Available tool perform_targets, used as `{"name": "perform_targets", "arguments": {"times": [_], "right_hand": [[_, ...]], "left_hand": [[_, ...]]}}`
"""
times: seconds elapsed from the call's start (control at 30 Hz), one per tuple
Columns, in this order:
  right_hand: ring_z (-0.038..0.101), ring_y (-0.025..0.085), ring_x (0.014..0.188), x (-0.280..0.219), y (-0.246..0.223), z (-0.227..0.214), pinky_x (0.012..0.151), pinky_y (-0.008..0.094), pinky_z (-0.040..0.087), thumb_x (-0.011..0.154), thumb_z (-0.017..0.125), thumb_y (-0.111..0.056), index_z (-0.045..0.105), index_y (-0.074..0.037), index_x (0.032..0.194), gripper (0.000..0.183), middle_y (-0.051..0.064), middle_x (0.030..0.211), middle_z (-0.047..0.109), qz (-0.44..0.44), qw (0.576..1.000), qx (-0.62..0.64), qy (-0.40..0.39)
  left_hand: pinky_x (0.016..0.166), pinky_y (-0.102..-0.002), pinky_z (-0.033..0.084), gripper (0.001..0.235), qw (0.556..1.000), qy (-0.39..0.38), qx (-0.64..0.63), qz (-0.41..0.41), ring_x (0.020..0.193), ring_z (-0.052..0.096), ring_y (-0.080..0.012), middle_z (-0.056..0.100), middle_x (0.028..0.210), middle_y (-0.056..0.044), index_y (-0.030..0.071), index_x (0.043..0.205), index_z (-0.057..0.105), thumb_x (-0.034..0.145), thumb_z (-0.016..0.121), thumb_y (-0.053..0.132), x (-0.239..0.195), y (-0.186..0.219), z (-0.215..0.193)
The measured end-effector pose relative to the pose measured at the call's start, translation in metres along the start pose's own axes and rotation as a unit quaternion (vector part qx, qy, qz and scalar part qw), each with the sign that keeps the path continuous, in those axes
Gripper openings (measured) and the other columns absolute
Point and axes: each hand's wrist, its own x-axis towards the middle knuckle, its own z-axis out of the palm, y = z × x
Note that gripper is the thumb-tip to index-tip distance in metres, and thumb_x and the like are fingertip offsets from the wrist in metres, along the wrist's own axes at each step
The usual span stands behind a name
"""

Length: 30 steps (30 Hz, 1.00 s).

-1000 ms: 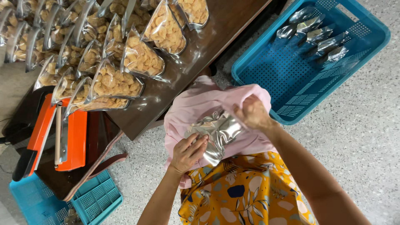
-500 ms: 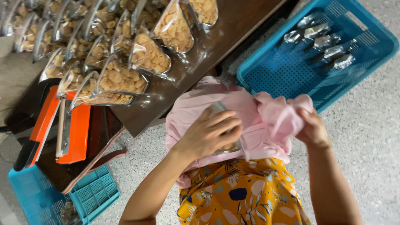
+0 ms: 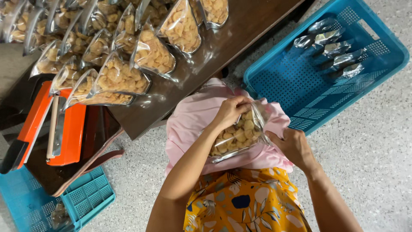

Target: The person sits on the floor and repeatedly picks up small transparent bags filled with snacks. They wipe the exterior of each bag with a pink cloth and then place the cleaned bag into a blue plastic basket.

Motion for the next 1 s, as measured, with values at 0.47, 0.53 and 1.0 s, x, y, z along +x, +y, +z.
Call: {"name": "perform_targets", "arguments": {"times": [0.47,0.53,1.0], "right_hand": [[0.049,0.015,0.036,0.019,0.029,0.025,0.035,0.035,0.035,0.089,0.078,-0.040,0.063,-0.001,0.058,0.053,0.010,0.046,0.059,0.061,0.996,-0.004,-0.065],[0.047,0.012,0.034,-0.006,0.045,0.026,0.034,0.033,0.035,0.083,0.081,-0.042,0.058,-0.003,0.052,0.055,0.008,0.043,0.057,0.055,0.997,0.031,-0.035],[0.060,0.021,0.044,0.093,-0.025,0.015,0.044,0.037,0.048,0.089,0.082,-0.042,0.063,0.009,0.064,0.060,0.021,0.055,0.061,0.017,0.999,0.036,0.027]], "left_hand": [[0.074,-0.032,0.058,0.012,0.984,0.175,-0.012,0.038,0.082,0.075,-0.0189,0.077,0.091,-0.009,0.008,0.106,0.074,0.095,0.072,0.009,-0.010,-0.010,0.004],[0.073,-0.031,0.058,0.011,0.986,0.165,-0.029,0.009,0.080,0.075,-0.0183,0.077,0.089,-0.008,0.007,0.105,0.071,0.094,0.072,0.009,-0.008,-0.008,0.004],[0.077,-0.032,0.058,0.012,0.990,0.135,-0.038,0.031,0.087,0.076,-0.0221,0.078,0.094,-0.011,0.006,0.103,0.070,0.092,0.070,0.002,-0.008,0.004,0.015]]}}
